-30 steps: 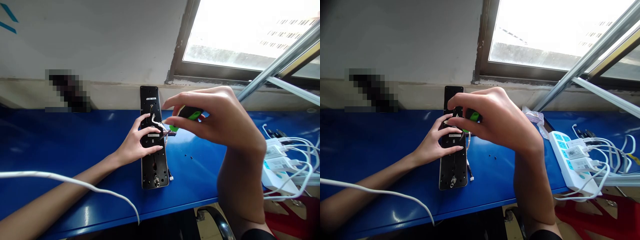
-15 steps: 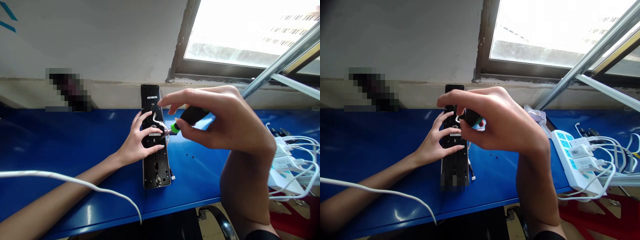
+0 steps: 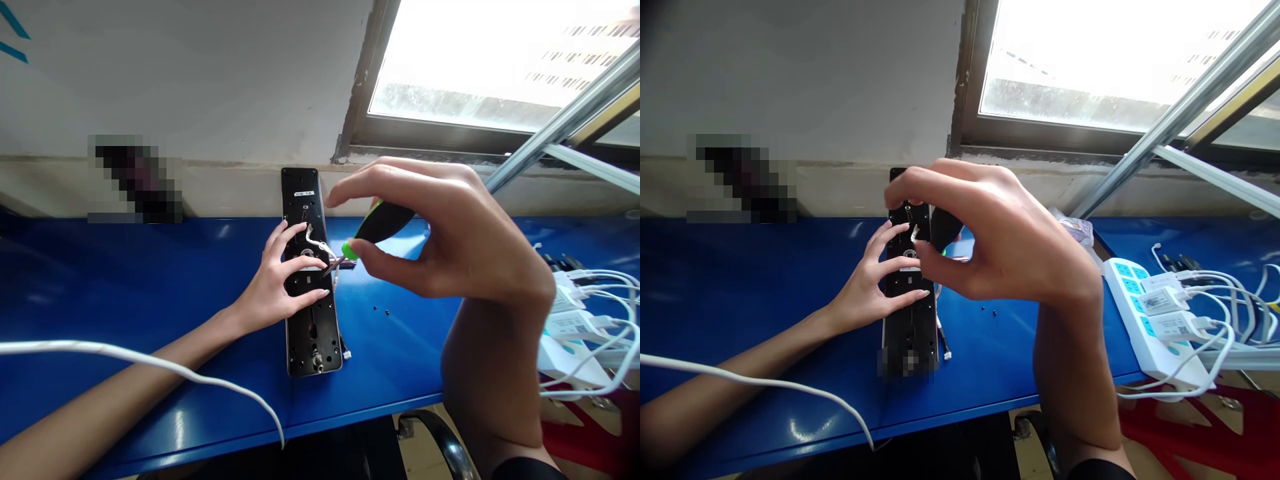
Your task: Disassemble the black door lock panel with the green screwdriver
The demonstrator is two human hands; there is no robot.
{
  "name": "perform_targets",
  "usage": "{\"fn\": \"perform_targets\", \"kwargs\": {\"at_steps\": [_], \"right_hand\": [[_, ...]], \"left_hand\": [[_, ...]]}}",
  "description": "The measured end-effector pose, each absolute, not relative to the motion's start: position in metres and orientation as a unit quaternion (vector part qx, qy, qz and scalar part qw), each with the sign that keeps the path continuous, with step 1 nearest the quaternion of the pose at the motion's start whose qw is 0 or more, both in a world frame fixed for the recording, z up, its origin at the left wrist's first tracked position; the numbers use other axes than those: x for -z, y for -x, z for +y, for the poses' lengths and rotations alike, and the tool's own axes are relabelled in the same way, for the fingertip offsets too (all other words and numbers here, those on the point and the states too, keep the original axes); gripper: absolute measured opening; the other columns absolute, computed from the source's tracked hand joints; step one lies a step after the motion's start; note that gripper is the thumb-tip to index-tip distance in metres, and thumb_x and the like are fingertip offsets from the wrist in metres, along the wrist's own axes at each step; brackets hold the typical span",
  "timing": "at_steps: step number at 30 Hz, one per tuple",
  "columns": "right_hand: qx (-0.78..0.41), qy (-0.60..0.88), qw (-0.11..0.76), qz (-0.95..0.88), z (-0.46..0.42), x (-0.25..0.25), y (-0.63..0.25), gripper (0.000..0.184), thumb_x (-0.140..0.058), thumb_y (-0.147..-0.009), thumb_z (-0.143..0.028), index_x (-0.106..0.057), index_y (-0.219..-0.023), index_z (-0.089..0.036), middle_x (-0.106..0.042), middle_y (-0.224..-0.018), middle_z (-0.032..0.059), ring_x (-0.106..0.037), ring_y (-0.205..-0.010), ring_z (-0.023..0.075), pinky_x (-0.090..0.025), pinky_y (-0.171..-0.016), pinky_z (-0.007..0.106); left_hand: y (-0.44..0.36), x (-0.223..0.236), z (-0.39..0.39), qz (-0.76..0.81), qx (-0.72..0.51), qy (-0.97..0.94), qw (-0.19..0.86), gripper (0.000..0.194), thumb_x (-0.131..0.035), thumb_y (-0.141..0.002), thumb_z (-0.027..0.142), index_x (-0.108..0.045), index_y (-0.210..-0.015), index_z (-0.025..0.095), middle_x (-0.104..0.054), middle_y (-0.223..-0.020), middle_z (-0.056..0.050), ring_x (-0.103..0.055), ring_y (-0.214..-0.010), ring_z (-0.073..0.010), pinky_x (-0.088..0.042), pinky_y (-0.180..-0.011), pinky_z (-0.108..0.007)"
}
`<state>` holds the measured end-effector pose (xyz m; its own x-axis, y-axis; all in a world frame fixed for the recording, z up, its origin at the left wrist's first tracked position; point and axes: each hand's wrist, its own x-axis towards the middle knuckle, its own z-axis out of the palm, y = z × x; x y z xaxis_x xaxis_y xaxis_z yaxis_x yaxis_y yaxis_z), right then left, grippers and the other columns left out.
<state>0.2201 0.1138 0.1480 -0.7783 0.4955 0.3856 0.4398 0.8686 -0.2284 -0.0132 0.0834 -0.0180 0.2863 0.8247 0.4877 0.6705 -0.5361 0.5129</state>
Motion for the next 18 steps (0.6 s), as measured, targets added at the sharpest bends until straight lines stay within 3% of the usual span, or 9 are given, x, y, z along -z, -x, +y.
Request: {"fn": "perform_targets", "kwargs": {"at_steps": [2, 4, 8, 14, 18], "right_hand": [[-0.057, 0.261, 0.227, -0.936, 0.1153, -0.1474, -0.2202, 0.021, -0.07, -0.09, -0.03, -0.072, -0.111, -0.033, -0.079, -0.105, 0.0007, -0.075, -0.085, 0.0221, -0.064, -0.079, 0.039], [-0.057, 0.264, 0.231, -0.935, 0.1161, -0.147, -0.2205, 0.017, -0.067, -0.091, -0.027, -0.073, -0.106, -0.032, -0.08, -0.1, 0.0001, -0.075, -0.084, 0.0207, -0.064, -0.079, 0.038], [-0.081, 0.238, 0.218, -0.943, 0.1147, -0.1482, -0.222, 0.043, -0.069, -0.084, -0.022, -0.067, -0.125, -0.037, -0.077, -0.12, -0.0027, -0.075, -0.099, 0.0229, -0.066, -0.086, 0.04], [-0.074, 0.259, 0.226, -0.936, 0.116, -0.148, -0.2233, 0.022, -0.067, -0.092, -0.029, -0.073, -0.112, -0.034, -0.081, -0.107, -0.0002, -0.077, -0.09, 0.023, -0.066, -0.08, 0.04], [-0.086, 0.238, 0.221, -0.942, 0.1157, -0.1475, -0.2221, 0.046, -0.069, -0.085, -0.02, -0.064, -0.129, -0.036, -0.076, -0.126, -0.0022, -0.075, -0.105, 0.023, -0.065, -0.088, 0.039]], "left_hand": [[0.013, 0.0177, 0.0832, 0.472, -0.367, -0.795, 0.106, 0.033, -0.084, -0.083, 0.036, -0.077, -0.113, 0.026, -0.032, -0.168, -0.008, -0.013, -0.162, -0.0397, -0.021, -0.131, -0.065], [0.0127, 0.0173, 0.0832, 0.472, -0.367, -0.794, 0.108, 0.032, -0.084, -0.083, 0.036, -0.078, -0.113, 0.026, -0.032, -0.168, -0.008, -0.014, -0.162, -0.0392, -0.022, -0.131, -0.065], [0.0124, 0.017, 0.083, 0.472, -0.369, -0.793, 0.109, 0.032, -0.085, -0.082, 0.037, -0.077, -0.112, 0.027, -0.034, -0.167, -0.007, -0.014, -0.162, -0.04, -0.023, -0.13, -0.068], [0.0132, 0.017, 0.0836, 0.472, -0.369, -0.793, 0.109, 0.031, -0.085, -0.083, 0.037, -0.078, -0.111, 0.027, -0.033, -0.168, -0.007, -0.014, -0.162, -0.0396, -0.024, -0.13, -0.067], [0.0135, 0.0177, 0.0846, 0.47, -0.371, -0.793, 0.108, 0.03, -0.085, -0.083, 0.038, -0.078, -0.11, 0.027, -0.037, -0.166, -0.008, -0.015, -0.162, -0.0396, -0.023, -0.129, -0.068]]}}
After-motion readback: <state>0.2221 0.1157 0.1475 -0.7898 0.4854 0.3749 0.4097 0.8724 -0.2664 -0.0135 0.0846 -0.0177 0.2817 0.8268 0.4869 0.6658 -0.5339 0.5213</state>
